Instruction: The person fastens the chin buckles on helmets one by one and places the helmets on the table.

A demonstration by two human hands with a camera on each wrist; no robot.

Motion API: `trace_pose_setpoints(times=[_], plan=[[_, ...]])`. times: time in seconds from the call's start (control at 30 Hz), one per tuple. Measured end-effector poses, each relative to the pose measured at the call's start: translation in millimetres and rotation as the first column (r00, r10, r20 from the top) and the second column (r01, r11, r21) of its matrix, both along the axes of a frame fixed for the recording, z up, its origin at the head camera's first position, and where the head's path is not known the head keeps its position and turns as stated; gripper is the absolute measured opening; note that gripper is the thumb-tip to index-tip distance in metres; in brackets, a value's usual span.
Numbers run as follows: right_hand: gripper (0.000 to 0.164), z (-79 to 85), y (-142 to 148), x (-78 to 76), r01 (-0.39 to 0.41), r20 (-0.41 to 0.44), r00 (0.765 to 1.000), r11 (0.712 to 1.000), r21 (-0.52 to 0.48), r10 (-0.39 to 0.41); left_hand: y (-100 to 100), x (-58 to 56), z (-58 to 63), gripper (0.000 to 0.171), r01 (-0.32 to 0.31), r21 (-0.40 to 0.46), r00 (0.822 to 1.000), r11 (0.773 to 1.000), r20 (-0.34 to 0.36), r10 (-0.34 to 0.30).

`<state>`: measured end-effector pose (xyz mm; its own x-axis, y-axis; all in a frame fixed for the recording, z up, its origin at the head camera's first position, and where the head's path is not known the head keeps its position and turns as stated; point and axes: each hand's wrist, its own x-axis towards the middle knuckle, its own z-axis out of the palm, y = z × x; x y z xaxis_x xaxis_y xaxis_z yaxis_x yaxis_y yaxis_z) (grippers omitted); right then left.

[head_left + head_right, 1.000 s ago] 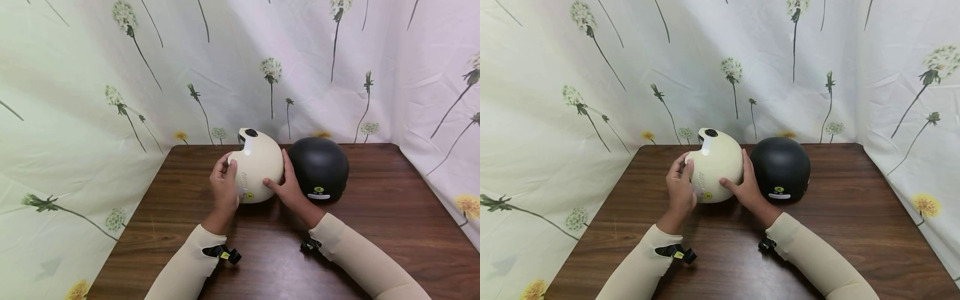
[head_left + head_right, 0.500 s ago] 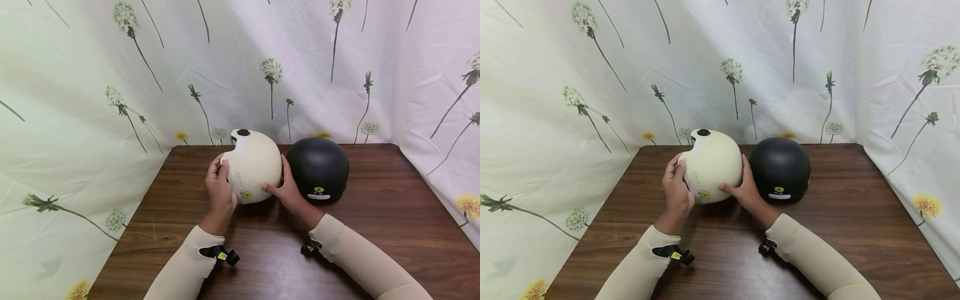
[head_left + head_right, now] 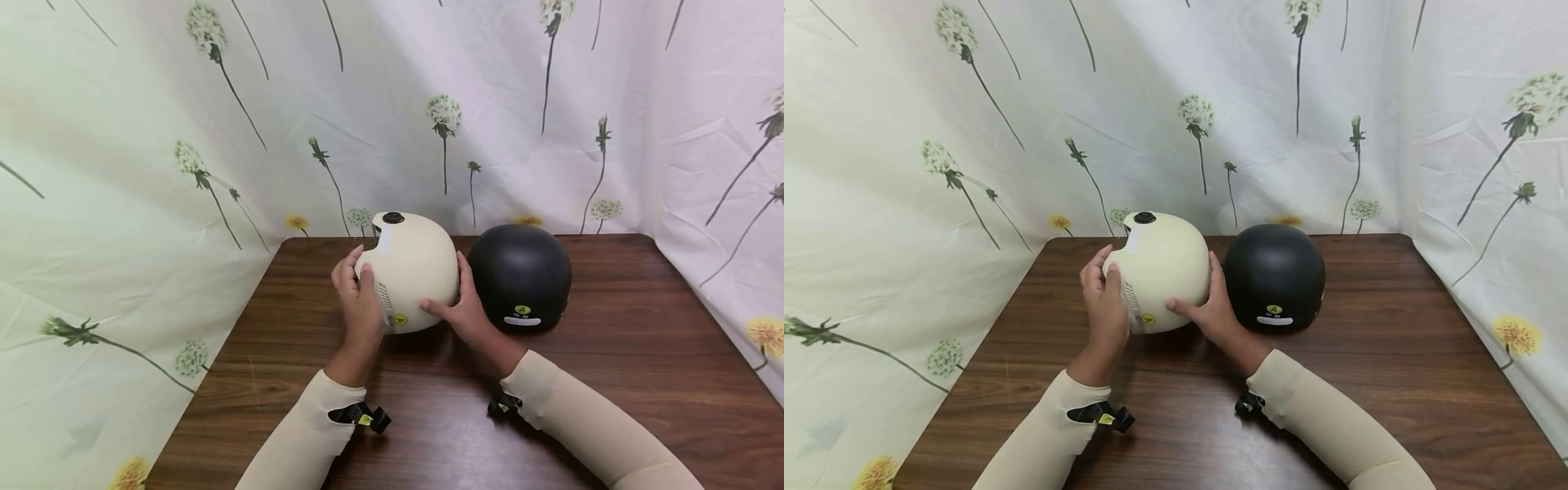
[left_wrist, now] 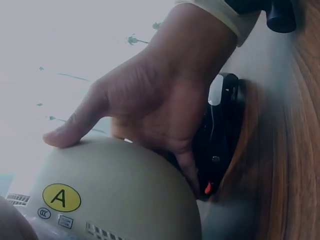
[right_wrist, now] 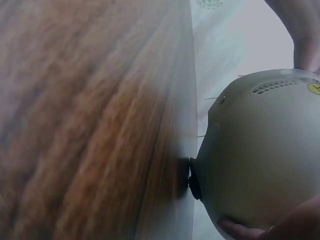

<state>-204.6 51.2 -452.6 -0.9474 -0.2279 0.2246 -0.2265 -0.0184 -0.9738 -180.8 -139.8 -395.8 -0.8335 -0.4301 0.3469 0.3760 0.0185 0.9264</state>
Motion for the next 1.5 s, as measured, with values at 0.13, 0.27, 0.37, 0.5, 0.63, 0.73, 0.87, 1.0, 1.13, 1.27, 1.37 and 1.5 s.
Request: trace_pose_setpoints(times=[0.13, 0.27, 0.37, 0.5, 0.63, 0.73, 0.87, 1.0, 1.13, 1.27, 1.37, 1.5], plan=[[0.136, 0.8, -1, 1.9, 0.013, 0.012, 1.0, 1.0, 0.013, -0.013, -5, 0.7, 0.5, 0.041, -0.07, -0.217, 0.997, 0.974, -0.056, 0.059], [0.137, 0.9, -2, 2.8, 0.023, 0.015, 1.0, 0.999, 0.026, -0.024, -9, 1.7, 1.9, 0.042, -0.149, -0.437, 0.986, 0.887, -0.129, 0.103], [0.137, 1.5, -1, 3.7, 0.031, 0.014, 0.999, 0.999, 0.019, -0.031, -12, 2.6, 5.2, 0.043, -0.167, -0.542, 0.982, 0.824, -0.162, 0.093], [0.137, 3.4, 0, 4.2, 0.025, 0.005, 1.0, 1.0, 0.011, -0.025, -15, 3.5, 9.7, 0.044, -0.18, -0.616, 0.977, 0.767, -0.2, 0.069], [0.139, 4.3, 0, 3.9, 0.019, -0.003, 1.0, 1.0, 0.017, -0.019, -17, 4.8, 11.6, 0.042, -0.184, -0.676, 0.977, 0.714, -0.205, 0.057], [0.14, 4.3, 1, 4.1, 0.014, -0.002, 1.0, 1.0, 0.02, -0.014, -16, 6.8, 14.0, 0.043, -0.16, -0.713, 0.983, 0.683, -0.179, 0.044], [0.14, 4.0, 2, 3.7, 0.009, 0.004, 1.0, 1.0, 0.026, -0.009, -12, 8.4, 17.7, 0.057, -0.16, -0.756, 0.984, 0.635, -0.173, 0.042], [0.14, 3.7, 2, 3.6, -0.003, 0.0, 1.0, 1.0, 0.025, 0.003, -9, 8.9, 19.7, 0.074, -0.208, -0.798, 0.976, 0.565, -0.206, 0.068], [0.132, 2.2, 3, 4.0, 0.009, -0.023, 1.0, 1.0, 0.014, -0.009, -7, 10.3, 20.5, 0.082, -0.232, -0.829, 0.972, 0.509, -0.211, 0.101], [0.109, 0.0, 3, 3.9, 0.042, -0.023, 0.999, 0.999, -0.002, -0.042, -7, 11.3, 21.6, 0.082, -0.23, -0.849, 0.973, 0.476, -0.197, 0.12], [0.095, -0.8, 3, 3.2, 0.041, 0.006, 0.999, 0.999, -0.029, -0.041, -7, 11.3, 22.0, 0.082, -0.224, -0.862, 0.974, 0.454, -0.181, 0.136], [0.088, -1.5, 3, 1.0, 0.036, 0.055, 0.998, 0.998, -0.059, -0.033, -9, 11.4, 21.1, 0.085, -0.215, -0.871, 0.974, 0.442, -0.158, 0.164]])
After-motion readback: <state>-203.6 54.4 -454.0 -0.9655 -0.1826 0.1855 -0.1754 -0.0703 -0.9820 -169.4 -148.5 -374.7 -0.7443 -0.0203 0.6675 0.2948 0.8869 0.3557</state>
